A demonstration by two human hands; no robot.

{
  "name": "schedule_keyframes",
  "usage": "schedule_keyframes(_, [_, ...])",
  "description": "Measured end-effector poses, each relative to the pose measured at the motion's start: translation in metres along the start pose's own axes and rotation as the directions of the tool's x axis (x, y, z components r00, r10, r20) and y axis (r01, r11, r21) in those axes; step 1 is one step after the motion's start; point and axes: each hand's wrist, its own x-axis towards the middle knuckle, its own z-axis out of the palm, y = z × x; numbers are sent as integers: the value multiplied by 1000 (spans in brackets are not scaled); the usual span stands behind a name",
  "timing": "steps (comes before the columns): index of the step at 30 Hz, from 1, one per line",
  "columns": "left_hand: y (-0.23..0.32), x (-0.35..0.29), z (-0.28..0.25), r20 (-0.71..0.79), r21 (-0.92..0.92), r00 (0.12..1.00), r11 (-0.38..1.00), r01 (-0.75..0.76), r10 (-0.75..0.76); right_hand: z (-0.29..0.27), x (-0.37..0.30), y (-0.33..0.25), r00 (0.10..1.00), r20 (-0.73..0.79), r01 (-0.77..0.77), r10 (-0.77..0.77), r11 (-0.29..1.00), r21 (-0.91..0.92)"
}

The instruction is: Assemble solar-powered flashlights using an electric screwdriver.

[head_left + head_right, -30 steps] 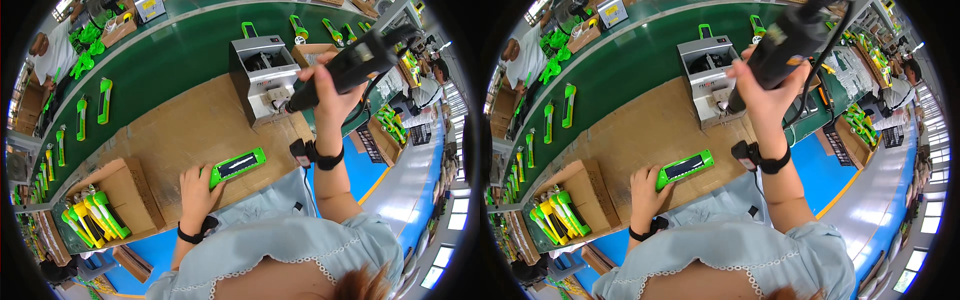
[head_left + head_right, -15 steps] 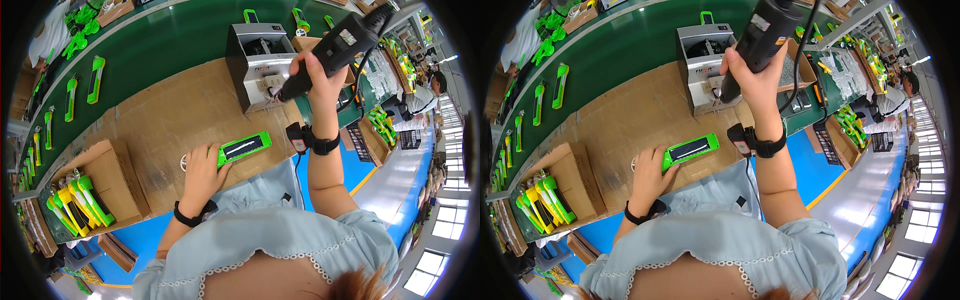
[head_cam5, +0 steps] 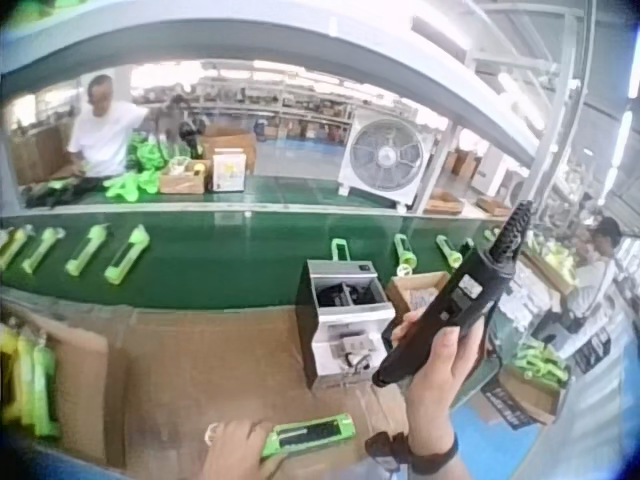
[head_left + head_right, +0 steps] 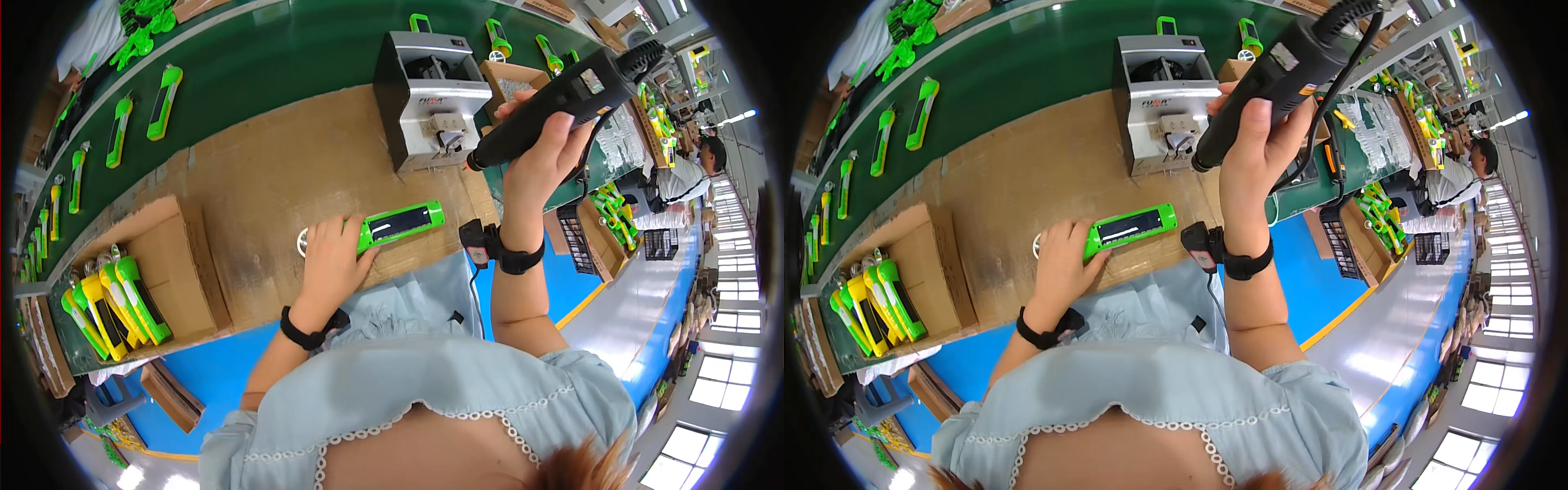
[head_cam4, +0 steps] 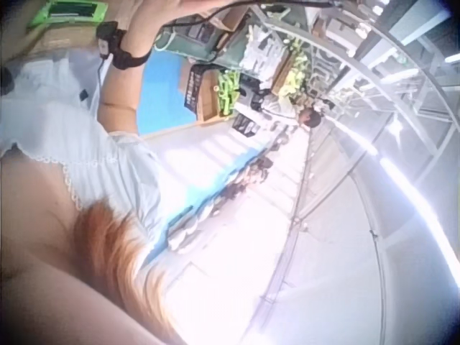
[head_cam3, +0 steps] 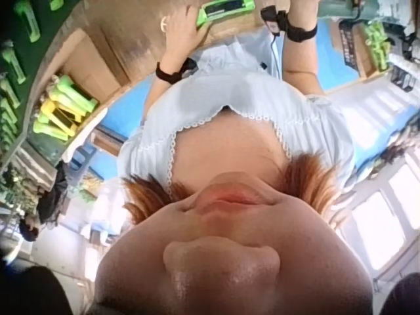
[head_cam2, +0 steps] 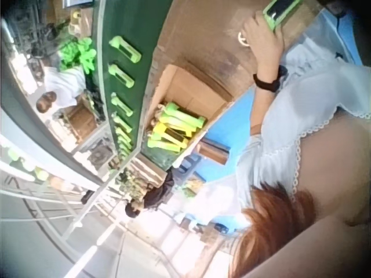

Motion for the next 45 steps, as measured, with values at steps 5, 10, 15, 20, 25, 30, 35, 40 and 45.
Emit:
schedule_keyframes(5, [2, -2, 1, -38, -5, 999, 1000, 18, -18, 3, -13, -10, 969, 245, -43, -16, 971, 235])
schedule_keyframes(10, [-1, -7, 3, -66, -65, 996, 996, -59, 55, 33, -48, -40, 905, 345, -360, 249, 881, 309])
schedule_keyframes(15, [1, -19, 8, -94, -28, 993, 997, -71, 68, 50, -69, -53, 911, 312, -306, 269, 949, 76])
schedule_keyframes(20, [1, -24, 13, -125, -39, 990, 996, -77, 72, 58, -80, -52, 907, 296, -331, 301, 942, 58])
schedule_keyframes(25, [4, -27, 15, -156, -4, 984, 996, -92, 90, 61, -87, -58, 901, 271, -363, 338, 930, 47])
schedule_keyframes(30, [5, -29, 17, -174, 13, 980, 995, -99, 100, 62, -91, -59, 901, 276, -356, 334, 934, 32])
schedule_keyframes(35, [3, -29, 18, -185, 40, 975, 993, -115, 120, 68, -96, -52, 912, 252, -365, 323, 920, 141])
schedule_keyframes(40, [0, -28, 19, -196, 49, 972, 991, -124, 131, 70, -96, -46, 925, 247, -339, 290, 922, 187])
schedule_keyframes(45, [2, -23, 13, -182, 24, 975, 992, -124, 127, 74, -92, -42, 935, 230, -322, 271, 919, 226])
